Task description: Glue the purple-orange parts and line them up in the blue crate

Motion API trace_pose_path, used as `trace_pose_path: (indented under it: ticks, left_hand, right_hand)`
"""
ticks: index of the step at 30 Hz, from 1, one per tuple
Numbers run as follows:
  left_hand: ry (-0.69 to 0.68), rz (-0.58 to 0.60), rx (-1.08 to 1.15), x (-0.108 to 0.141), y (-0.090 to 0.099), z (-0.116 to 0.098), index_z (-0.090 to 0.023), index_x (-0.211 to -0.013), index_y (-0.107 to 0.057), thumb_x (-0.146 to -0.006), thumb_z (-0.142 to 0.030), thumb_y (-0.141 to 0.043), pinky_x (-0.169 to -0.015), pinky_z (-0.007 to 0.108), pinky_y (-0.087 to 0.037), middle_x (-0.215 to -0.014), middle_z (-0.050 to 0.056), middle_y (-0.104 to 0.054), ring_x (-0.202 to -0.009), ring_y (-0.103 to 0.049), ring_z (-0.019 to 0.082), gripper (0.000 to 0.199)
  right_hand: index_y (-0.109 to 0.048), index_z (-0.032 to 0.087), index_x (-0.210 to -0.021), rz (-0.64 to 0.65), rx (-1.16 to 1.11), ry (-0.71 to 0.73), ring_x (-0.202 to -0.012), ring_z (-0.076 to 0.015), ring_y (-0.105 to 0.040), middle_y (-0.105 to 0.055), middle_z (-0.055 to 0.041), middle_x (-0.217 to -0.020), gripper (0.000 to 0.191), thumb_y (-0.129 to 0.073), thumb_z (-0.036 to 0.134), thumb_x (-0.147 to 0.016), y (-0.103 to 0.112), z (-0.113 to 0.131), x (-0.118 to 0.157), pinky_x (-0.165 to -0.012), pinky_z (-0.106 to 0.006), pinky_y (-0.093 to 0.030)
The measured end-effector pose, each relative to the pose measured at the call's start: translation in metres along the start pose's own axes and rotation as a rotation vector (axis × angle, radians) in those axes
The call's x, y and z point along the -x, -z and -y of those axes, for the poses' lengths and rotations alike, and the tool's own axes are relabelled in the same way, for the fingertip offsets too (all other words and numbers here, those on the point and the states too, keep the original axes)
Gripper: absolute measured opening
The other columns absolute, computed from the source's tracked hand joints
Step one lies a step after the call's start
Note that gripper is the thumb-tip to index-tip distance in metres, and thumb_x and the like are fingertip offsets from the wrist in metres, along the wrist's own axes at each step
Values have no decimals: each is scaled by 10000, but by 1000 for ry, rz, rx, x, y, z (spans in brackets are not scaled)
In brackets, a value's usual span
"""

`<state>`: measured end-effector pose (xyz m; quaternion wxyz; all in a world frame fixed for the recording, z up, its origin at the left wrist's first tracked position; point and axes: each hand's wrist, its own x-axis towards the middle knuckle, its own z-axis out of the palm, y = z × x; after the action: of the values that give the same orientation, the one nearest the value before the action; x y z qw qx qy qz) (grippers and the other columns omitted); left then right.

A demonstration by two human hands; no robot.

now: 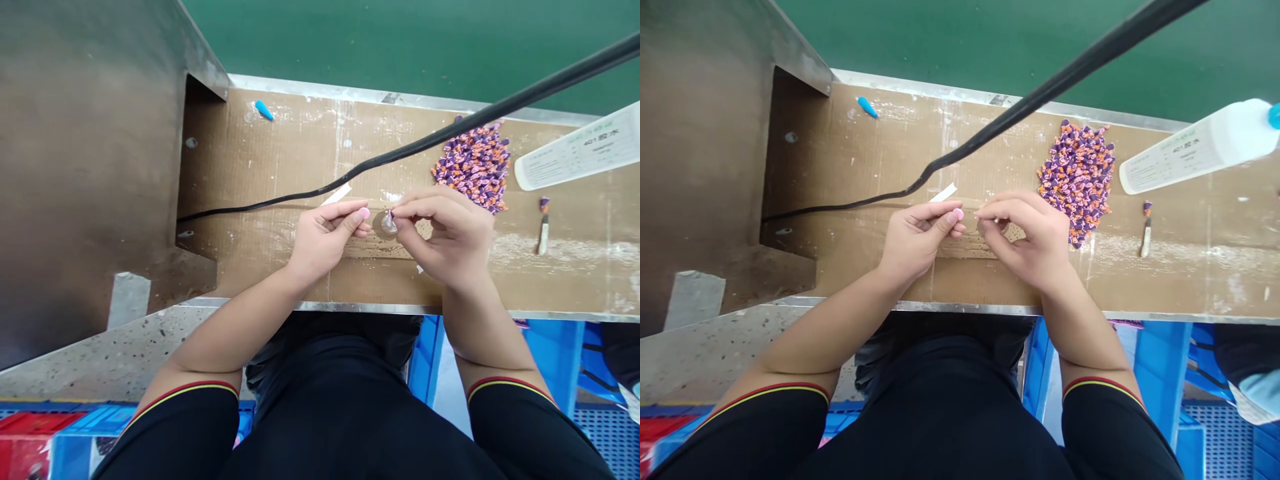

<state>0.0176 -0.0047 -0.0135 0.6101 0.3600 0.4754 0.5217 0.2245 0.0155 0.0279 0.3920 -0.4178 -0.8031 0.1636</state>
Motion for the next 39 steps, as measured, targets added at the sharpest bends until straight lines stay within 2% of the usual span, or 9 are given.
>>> trace_pose_path:
  ticks: [3, 8, 12, 17, 21, 26, 30, 33, 39]
  left_hand:
    - [10, 5, 17, 0, -1, 1, -206, -1080, -888, -765, -599, -1009, -884, 341, -734, -992, 79, -852, -831, -820, 178, 518]
    - [10, 6, 77, 0, -3, -1, -169, -961, -854, -748, -599, -1020, -858, 301, -725, -978, 86, -846, -837, -819, 171, 508]
    - [35, 22, 131, 1, -4, -4, -166, -948, -847, -750, -556, -1032, -865, 275, -719, -955, 81, -841, -875, -827, 170, 475]
    - [36, 27, 118, 3, -4, -7, -172, -950, -856, -736, -599, -1027, -906, 324, -728, -951, 84, -836, -939, -835, 207, 507]
    - [65, 39, 150, 3, -3, -7, -167, -921, -850, -714, -572, -1047, -911, 317, -727, -926, 74, -831, -905, -830, 190, 496]
    - [92, 33, 184, 1, -2, -6, -159, -897, -831, -745, -629, -1012, -919, 338, -732, -937, 84, -835, -879, -832, 193, 526]
    - [107, 28, 232, -1, -3, -4, -169, -874, -836, -731, -540, -1045, -864, 244, -708, -950, 73, -842, -903, -831, 166, 449]
    - [71, 4, 285, -1, -5, -1, -202, -886, -847, -721, -529, -1051, -825, 188, -683, -958, 36, -842, -889, -814, 122, 419]
    - [60, -16, 239, 0, -6, 1, -192, -900, -841, -701, -589, -1044, -786, 225, -676, -924, 50, -833, -829, -794, 134, 489]
  right_hand:
    - [-779, 322, -978, -80, -87, -34, -882, -226, -804, -840, -24, -988, 102, -733, 239, -1016, -16, 8, 3, -724, -402, -692]
    - [-795, 308, -995, -86, -184, -74, -895, -208, -796, -834, -29, -1007, 88, -767, 225, -1008, -28, 9, 6, -667, -333, -680]
    - [-800, 309, -1006, -125, -232, -54, -896, -200, -801, -839, -22, -1009, 148, -778, 163, -993, -31, 9, 7, -666, -315, -677]
    - [-804, 306, -1010, -148, -230, -59, -922, -208, -807, -843, -29, -1018, 150, -779, 159, -993, -35, 10, 8, -712, -322, -692]
    - [-799, 302, -1008, -127, -188, -58, -932, -218, -810, -842, -35, -1016, 128, -754, 182, -1011, -35, 9, 8, -735, -339, -702]
    - [-774, 276, -1003, -105, -133, -15, -919, -207, -804, -833, -34, -997, 101, -732, 185, -1007, -34, 8, 8, -736, -328, -694]
    - [-747, 270, -1009, -140, -154, 40, -931, -197, -797, -823, -27, -984, 142, -717, 132, -998, -35, 8, 7, -709, -301, -668]
    - [-741, 272, -1015, -134, -126, 36, -904, -192, -788, -820, -27, -993, 122, -712, 154, -1008, -36, 8, 8, -698, -304, -656]
    - [-734, 267, -1009, -158, -97, 55, -913, -191, -793, -827, -29, -995, 104, -715, 165, -1016, -36, 8, 9, -683, -302, -649]
